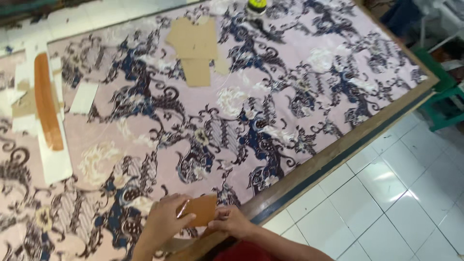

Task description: The person places a cardboard pattern on a patterned fabric and uses a white marking tool to trace the outline. The person then picks up a long cardboard strip and marks along its edge on the fabric.

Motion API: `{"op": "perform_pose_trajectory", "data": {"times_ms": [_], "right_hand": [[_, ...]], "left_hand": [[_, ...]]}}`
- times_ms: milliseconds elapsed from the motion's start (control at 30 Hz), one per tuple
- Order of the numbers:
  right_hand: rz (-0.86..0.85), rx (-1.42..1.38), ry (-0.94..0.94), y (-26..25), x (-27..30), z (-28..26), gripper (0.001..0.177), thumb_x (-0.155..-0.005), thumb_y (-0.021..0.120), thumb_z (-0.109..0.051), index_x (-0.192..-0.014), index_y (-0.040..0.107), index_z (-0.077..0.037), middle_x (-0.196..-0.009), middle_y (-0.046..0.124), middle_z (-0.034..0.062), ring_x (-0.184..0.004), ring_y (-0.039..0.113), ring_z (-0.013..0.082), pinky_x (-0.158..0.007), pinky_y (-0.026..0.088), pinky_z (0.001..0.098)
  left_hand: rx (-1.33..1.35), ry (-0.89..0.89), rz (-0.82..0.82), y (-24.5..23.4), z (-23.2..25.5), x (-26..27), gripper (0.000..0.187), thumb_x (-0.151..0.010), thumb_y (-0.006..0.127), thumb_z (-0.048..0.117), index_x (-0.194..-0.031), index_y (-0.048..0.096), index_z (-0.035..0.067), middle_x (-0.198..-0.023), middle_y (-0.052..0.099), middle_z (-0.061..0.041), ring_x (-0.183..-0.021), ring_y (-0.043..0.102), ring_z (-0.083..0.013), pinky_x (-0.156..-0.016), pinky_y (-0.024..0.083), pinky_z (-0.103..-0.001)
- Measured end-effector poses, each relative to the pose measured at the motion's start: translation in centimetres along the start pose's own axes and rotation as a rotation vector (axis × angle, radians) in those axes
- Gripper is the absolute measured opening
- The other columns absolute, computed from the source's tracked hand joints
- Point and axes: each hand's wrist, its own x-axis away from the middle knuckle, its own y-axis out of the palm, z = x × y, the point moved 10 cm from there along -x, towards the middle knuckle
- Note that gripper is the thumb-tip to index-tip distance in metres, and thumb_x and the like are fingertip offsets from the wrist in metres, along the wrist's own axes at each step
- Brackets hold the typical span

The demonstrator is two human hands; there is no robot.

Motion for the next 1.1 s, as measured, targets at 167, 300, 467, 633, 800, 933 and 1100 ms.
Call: {"op": "perform_pose_trajectory", "data": {"times_ms": [167,300,467,633,800,933,1100], "right_hand": [[0.360,-0.171,0.024,-4.7,-1.4,1.6,0.012,-0.091,0.077,-0.014,-0.090,0.072,-0.004,-0.077,0.069,0.0021,-0.063,0.059,0.0095,-0.060,0.049,0.0270],[0.571,-0.409,-0.126,-9.7,-1.2,0.2,0.012,-0.090,0.076,-0.013,-0.089,0.068,-0.004,-0.077,0.070,0.0030,-0.064,0.061,0.0098,-0.061,0.050,0.0263],[0.800,-0.555,-0.374,-15.5,-0.2,-4.0,0.011,-0.093,0.076,-0.010,-0.089,0.067,-0.004,-0.071,0.061,0.0001,-0.058,0.053,0.0084,-0.059,0.049,0.0269],[0.887,-0.699,-0.527,-18.3,1.0,-8.5,0.010,-0.093,0.070,-0.010,-0.088,0.063,-0.005,-0.076,0.063,0.0000,-0.064,0.057,0.0095,-0.063,0.051,0.0276],[0.890,-0.779,-0.638,-18.1,2.4,-12.1,0.013,-0.096,0.070,-0.012,-0.089,0.059,-0.012,-0.077,0.059,-0.0035,-0.066,0.055,0.0075,-0.070,0.054,0.0261],[0.876,-0.778,-0.636,-17.3,3.0,-13.2,0.014,-0.096,0.070,-0.014,-0.089,0.058,-0.012,-0.077,0.059,-0.0041,-0.066,0.055,0.0064,-0.072,0.055,0.0258],[0.875,-0.796,-0.639,-16.9,3.5,-13.1,0.013,-0.095,0.070,-0.015,-0.089,0.060,-0.012,-0.077,0.059,-0.0043,-0.066,0.056,0.0059,-0.071,0.054,0.0249]], "left_hand": [[-0.267,0.200,0.640,-2.1,3.7,1.6,0.053,-0.075,0.078,0.032,-0.123,0.069,0.014,-0.125,0.061,-0.007,-0.125,0.053,-0.0308,-0.109,0.032,-0.055],[-0.135,0.389,0.663,4.0,2.1,1.9,0.042,-0.075,0.078,0.030,-0.113,0.071,0.015,-0.118,0.065,-0.007,-0.120,0.058,-0.0308,-0.106,0.039,-0.052],[0.063,0.699,0.684,13.9,0.4,2.1,0.023,-0.073,0.078,0.026,-0.096,0.079,0.020,-0.094,0.074,0.001,-0.090,0.071,-0.0212,-0.083,0.057,-0.040],[0.194,0.755,0.721,18.3,-2.2,1.6,0.019,-0.073,0.077,0.029,-0.089,0.079,0.020,-0.083,0.072,0.001,-0.079,0.069,-0.0197,-0.073,0.056,-0.037],[0.262,0.719,0.790,20.7,-3.3,2.1,0.015,-0.072,0.077,0.032,-0.082,0.078,0.020,-0.072,0.069,0.001,-0.067,0.068,-0.0183,-0.064,0.056,-0.034],[0.275,0.701,0.861,22.1,-3.5,1.9,0.015,-0.071,0.076,0.034,-0.076,0.077,0.021,-0.064,0.067,0.001,-0.058,0.066,-0.0171,-0.057,0.056,-0.031],[0.306,0.662,0.898,20.9,-4.7,2.2,0.015,-0.070,0.075,0.035,-0.071,0.077,0.021,-0.053,0.063,0.000,-0.049,0.066,-0.0162,-0.049,0.056,-0.028]]}}
